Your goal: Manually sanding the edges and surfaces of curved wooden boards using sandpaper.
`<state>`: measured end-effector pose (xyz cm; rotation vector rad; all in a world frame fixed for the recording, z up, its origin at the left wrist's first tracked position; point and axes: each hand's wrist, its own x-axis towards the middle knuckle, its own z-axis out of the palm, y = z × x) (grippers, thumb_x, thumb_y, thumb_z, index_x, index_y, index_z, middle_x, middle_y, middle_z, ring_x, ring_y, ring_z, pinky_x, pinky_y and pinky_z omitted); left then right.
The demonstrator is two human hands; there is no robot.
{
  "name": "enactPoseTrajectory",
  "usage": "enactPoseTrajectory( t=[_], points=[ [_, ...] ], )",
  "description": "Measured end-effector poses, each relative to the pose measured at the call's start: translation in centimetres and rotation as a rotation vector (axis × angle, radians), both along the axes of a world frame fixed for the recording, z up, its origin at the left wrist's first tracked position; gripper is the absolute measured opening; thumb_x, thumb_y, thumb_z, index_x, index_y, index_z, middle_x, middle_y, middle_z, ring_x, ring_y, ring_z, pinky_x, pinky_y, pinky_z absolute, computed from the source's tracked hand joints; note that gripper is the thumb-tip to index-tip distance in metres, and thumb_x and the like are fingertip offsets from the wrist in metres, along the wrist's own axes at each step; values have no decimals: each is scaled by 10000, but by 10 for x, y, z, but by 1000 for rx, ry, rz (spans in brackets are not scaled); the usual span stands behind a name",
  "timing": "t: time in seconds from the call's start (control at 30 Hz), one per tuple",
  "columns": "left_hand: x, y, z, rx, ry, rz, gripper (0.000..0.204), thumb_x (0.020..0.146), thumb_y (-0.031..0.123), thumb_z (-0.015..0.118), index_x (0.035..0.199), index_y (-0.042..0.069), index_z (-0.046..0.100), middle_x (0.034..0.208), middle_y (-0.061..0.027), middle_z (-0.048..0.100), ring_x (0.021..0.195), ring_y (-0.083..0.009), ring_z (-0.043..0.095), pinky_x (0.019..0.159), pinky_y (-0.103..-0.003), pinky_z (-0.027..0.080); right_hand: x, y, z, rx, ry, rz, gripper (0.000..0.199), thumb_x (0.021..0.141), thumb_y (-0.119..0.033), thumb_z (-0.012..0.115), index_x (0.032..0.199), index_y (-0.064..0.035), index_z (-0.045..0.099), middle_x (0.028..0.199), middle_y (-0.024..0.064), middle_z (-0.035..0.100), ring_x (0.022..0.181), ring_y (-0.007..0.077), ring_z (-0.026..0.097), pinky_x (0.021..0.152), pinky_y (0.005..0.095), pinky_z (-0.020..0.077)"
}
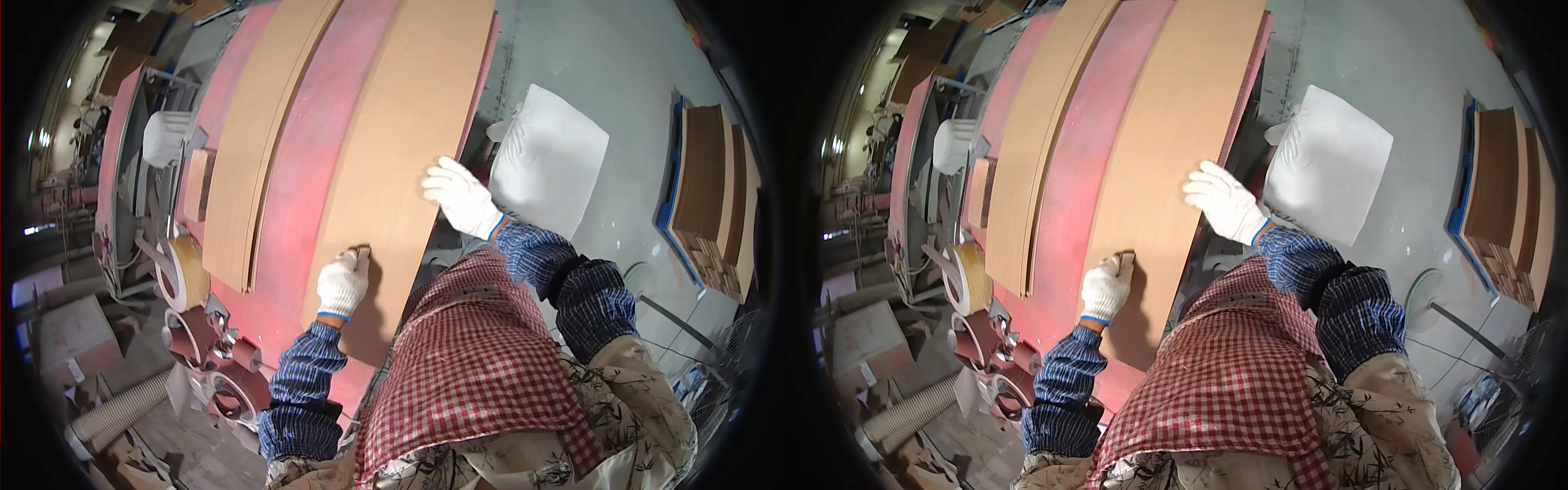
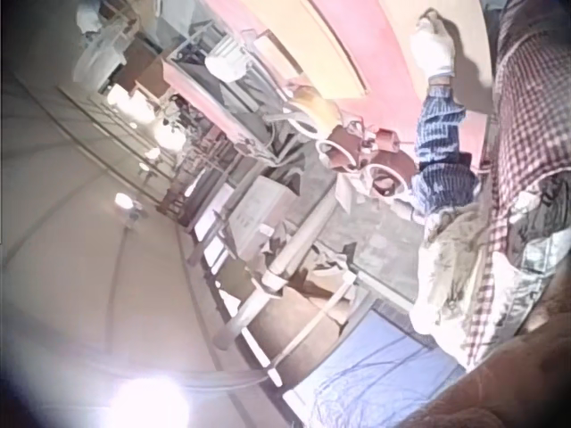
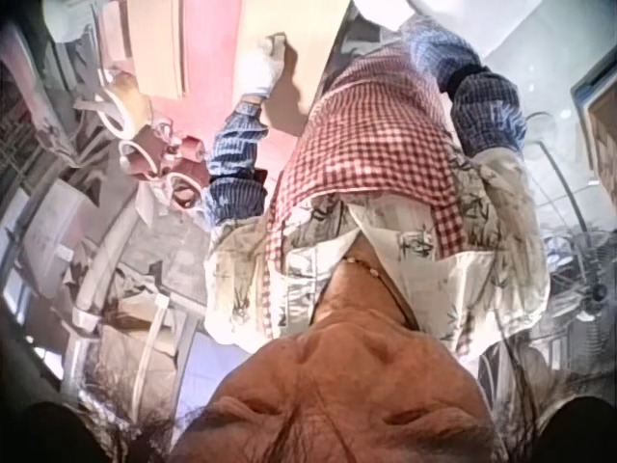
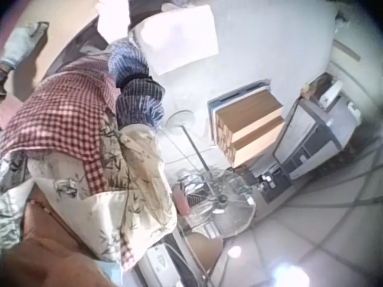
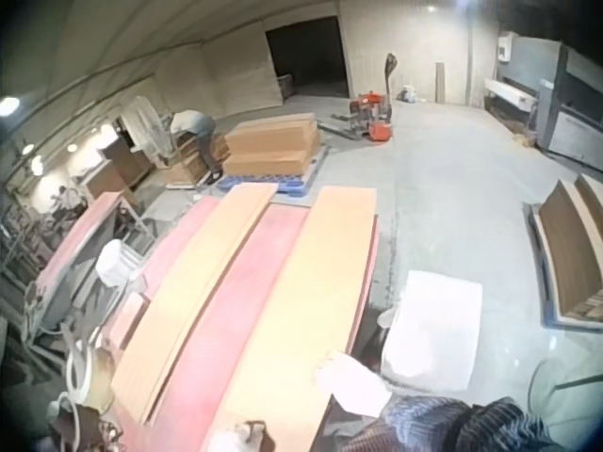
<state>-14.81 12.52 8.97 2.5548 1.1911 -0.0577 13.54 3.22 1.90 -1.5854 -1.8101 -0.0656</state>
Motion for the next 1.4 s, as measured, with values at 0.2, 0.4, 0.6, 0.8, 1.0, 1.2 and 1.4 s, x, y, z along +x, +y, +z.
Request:
enactPoseTrajectory(
  t=[0.2, 0.4, 0.6, 0.8, 1.0, 1.2, 1.4],
  points=[
    [-85, -49, 1, -53, 212, 78, 247, 886, 285, 597, 825, 47, 631, 801, -174, 664, 729, -367, 649, 657, -466, 522, 10, 0, -5, 10, -22, 11, 348, 687, -13, 551, 1022, -90, 599, 1146, 77, 609, 1185, 284, 536, 1094, 472, 365],
    [-161, -97, 3, -46, 252, 120, 226, 872, 280, 605, 842, 58, 631, 821, -159, 658, 746, -360, 654, 645, -462, 529, 18, -1, -11, -26, -52, -12, 336, 716, 10, 545, 1035, -88, 582, 1176, 77, 598, 1213, 287, 517, 1104, 456, 356],
    [-212, -129, 7, -207, 695, 116, 269, 900, 320, 565, 897, 76, 678, 874, -162, 669, 822, -335, 657, 710, -438, 537, 14, -3, -15, -28, -60, -28, 336, 714, 30, 551, 1028, -89, 576, 1182, 85, 599, 1212, 298, 514, 1095, 461, 360],
    [-155, -127, 20, -64, 289, 177, 261, 895, 297, 584, 885, 52, 672, 837, -156, 659, 798, -341, 649, 698, -441, 534, 15, 2, -16, -10, -66, -48, 353, 706, 49, 556, 1032, -87, 572, 1180, 91, 604, 1211, 301, 518, 1093, 462, 360],
    [-150, -125, 4, -26, 382, 138, 248, 875, 261, 606, 832, 20, 649, 817, -169, 646, 794, -349, 643, 692, -439, 533, 15, 5, -20, 4, -73, -44, 355, 693, 60, 567, 1019, -78, 576, 1169, 94, 610, 1209, 300, 523, 1087, 464, 367],
    [-151, -127, -1, -9, 337, 103, 238, 864, 251, 614, 839, 17, 647, 829, -167, 648, 803, -342, 643, 675, -433, 534, 10, 3, -14, 2, -65, -63, 349, 696, 66, 558, 1015, -75, 575, 1163, 98, 613, 1196, 302, 537, 1080, 461, 378],
    [-131, -125, -5, 81, 244, 45, 206, 851, 234, 610, 792, 37, 593, 796, -138, 613, 751, -328, 633, 640, -433, 527, 11, 3, -14, 51, -43, -81, 340, 688, 68, 556, 997, -71, 572, 1142, 99, 623, 1182, 304, 547, 1074, 464, 383]
  ],
)
